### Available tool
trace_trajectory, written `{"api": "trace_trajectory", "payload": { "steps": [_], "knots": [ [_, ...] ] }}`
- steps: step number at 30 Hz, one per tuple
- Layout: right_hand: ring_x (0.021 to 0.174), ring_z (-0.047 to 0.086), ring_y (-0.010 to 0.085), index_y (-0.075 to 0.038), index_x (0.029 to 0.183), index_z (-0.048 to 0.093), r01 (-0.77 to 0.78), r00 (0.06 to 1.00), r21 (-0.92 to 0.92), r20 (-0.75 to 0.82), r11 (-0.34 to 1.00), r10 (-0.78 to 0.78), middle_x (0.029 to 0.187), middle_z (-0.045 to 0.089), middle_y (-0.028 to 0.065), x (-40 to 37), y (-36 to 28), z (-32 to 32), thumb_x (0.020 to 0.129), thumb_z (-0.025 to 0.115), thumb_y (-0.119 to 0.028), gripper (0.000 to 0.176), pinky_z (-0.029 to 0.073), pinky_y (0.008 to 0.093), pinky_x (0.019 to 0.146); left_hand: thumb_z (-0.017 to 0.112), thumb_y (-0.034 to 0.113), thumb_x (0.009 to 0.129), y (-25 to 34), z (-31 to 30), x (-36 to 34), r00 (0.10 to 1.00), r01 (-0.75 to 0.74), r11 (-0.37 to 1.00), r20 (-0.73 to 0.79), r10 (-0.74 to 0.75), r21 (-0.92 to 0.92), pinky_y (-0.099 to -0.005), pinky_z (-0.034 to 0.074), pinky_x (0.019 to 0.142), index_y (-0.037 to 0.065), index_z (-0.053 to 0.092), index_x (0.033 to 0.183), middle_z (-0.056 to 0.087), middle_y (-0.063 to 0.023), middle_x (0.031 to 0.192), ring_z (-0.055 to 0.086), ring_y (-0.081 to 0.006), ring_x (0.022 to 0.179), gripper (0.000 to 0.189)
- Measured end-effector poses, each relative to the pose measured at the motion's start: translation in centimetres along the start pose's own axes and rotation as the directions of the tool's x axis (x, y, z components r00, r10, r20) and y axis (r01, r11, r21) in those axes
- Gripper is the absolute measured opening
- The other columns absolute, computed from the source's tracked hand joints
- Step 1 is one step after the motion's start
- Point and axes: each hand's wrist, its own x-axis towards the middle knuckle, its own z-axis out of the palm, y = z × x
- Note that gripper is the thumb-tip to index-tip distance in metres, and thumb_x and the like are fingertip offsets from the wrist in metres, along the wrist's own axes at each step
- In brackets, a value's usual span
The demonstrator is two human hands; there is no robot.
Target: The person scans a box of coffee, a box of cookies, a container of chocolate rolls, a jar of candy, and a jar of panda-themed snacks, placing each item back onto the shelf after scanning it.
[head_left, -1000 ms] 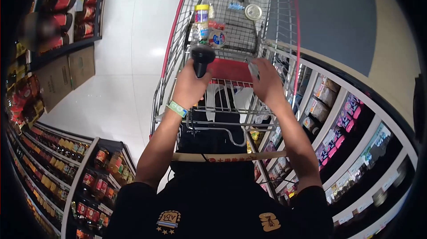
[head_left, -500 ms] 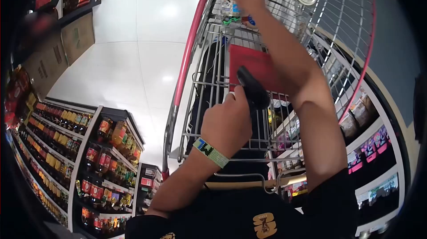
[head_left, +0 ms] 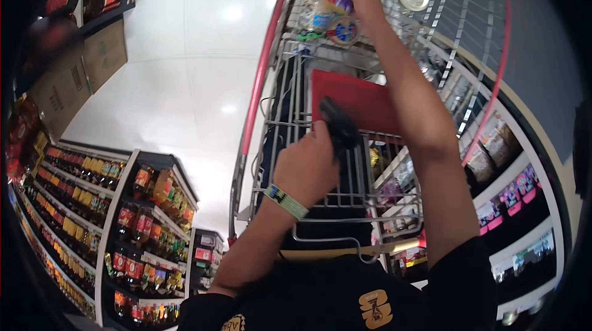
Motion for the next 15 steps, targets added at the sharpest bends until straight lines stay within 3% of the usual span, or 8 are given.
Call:
{"api": "trace_trajectory", "payload": {
  "steps": [2, 4, 7, 8, 10, 11, 14, 15],
  "knots": [
    [0.097, 0.072, 0.0243, -0.002, 0.131, 0.051, 0.005, 0.998, 0.203, 0.053, 0.979, -0.016, 0.118, 0.067, 0.0135, -5.2, -1.9, -3.0, 0.087, 0.082, -0.023, 0.058, 0.061, 0.039, 0.084, 0.069, 0.016, 0.085, -0.2, 0.2, 0.1, 0.999, -0.018, 1.0, -0.028, 0.018, -0.018, -0.055, 0.055, 0.074, -0.006, 0.049, 0.118, 0.069, -0.028, 0.085, 0.069, -0.0467, 0.083, 0.044],
    [0.105, 0.071, 0.0256, -0.004, 0.136, 0.047, -0.155, 0.987, 0.291, -0.002, 0.944, 0.162, 0.127, 0.064, 0.0147, -9.7, -2.9, -6.0, 0.091, 0.077, -0.018, 0.056, 0.06, 0.0406, 0.089, 0.071, 0.019, 0.086, 0.2, -0.3, 0.0, 0.998, -0.035, 0.999, -0.05, 0.035, 0.003, -0.055, 0.055, 0.076, -0.008, 0.049, 0.121, 0.07, -0.0298, 0.087, 0.068, -0.0481, 0.085, 0.049],
    [0.116, 0.068, 0.0296, -0.001, 0.137, 0.045, -0.157, 0.987, 0.475, 0.107, 0.866, 0.121, 0.13, 0.062, 0.0169, -17.6, -5.1, -10.2, 0.097, 0.068, -0.012, 0.048, 0.058, 0.0479, 0.101, 0.073, 0.027, 0.088, 0.7, -0.8, 0.0, 0.995, -0.08, 0.997, -0.068, 0.079, -0.013, -0.0551, 0.054, 0.081, -0.009, 0.053, 0.121, 0.069, -0.0333, 0.092, 0.067, -0.0511, 0.092, 0.053],
    [0.118, 0.067, 0.0303, -0.001, 0.14, 0.045, -0.155, 0.985, 0.542, 0.153, 0.826, 0.084, 0.132, 0.061, 0.0179, -20.1, -5.6, -11.6, 0.098, 0.066, -0.01, 0.047, 0.057, 0.0487, 0.102, 0.073, 0.029, 0.09, -0.8, 0.5, 0.7, 0.942, -0.258, 0.965, -0.208, 0.262, 0.046, -0.0494, 0.058, 0.068, -0.007, 0.054, 0.12, 0.07, -0.028, 0.085, 0.072, -0.0429, 0.076, 0.051],
    [0.121, 0.065, 0.0316, 0.0, 0.146, 0.042, -0.119, 0.989, 0.635, 0.141, 0.763, 0.037, 0.133, 0.061, 0.0186, -25.9, -7.8, -13.3, 0.102, 0.059, -0.009, 0.048, 0.054, 0.05, 0.106, 0.075, 0.029, 0.09, 4.3, -3.8, -1.6, 0.997, -0.01, 0.961, 0.069, 0.03, -0.275, -0.0425, 0.058, 0.054, -0.008, 0.053, 0.121, 0.071, -0.0239, 0.086, 0.071, -0.0344, 0.061, 0.053],
    [0.121, 0.065, 0.0321, 0.0, 0.146, 0.042, -0.124, 0.99, 0.671, 0.138, 0.731, 0.041, 0.133, 0.061, 0.0176, -28.4, -8.3, -14.1, 0.1, 0.06, -0.009, 0.049, 0.054, 0.0504, 0.106, 0.075, 0.028, 0.091, 5.4, -4.5, -2.2, 0.99, -0.072, 0.929, 0.089, 0.112, -0.363, -0.0343, 0.054, 0.045, -0.007, 0.054, 0.12, 0.068, -0.0153, 0.08, 0.067, -0.0229, 0.051, 0.051],
    [0.125, 0.062, 0.0329, -0.001, 0.148, 0.04, -0.087, 0.99, 0.777, 0.139, 0.624, -0.035, 0.135, 0.059, 0.0169, -35.6, -9.5, -15.6, 0.099, 0.061, -0.011, 0.054, 0.052, 0.0537, 0.108, 0.073, 0.026, 0.093, 8.8, -5.7, -4.1, 0.953, -0.132, 0.836, 0.163, 0.255, -0.533, -0.0305, 0.052, 0.042, -0.004, 0.056, 0.118, 0.067, -0.0103, 0.084, 0.066, -0.017, 0.054, 0.042],
    [0.125, 0.061, 0.0327, -0.001, 0.149, 0.039, -0.084, 0.991, 0.799, 0.127, 0.595, -0.031, 0.136, 0.058, 0.0172, -37.5, -8.8, -16.1, 0.098, 0.063, -0.012, 0.058, 0.052, 0.0539, 0.108, 0.073, 0.026, 0.093, 10.3, -5.6, -4.9, 0.945, -0.163, 0.846, 0.168, 0.282, -0.507, -0.0305, 0.052, 0.042, -0.004, 0.056, 0.118, 0.067, -0.0103, 0.084, 0.066, -0.017, 0.054, 0.042]
  ]
}}
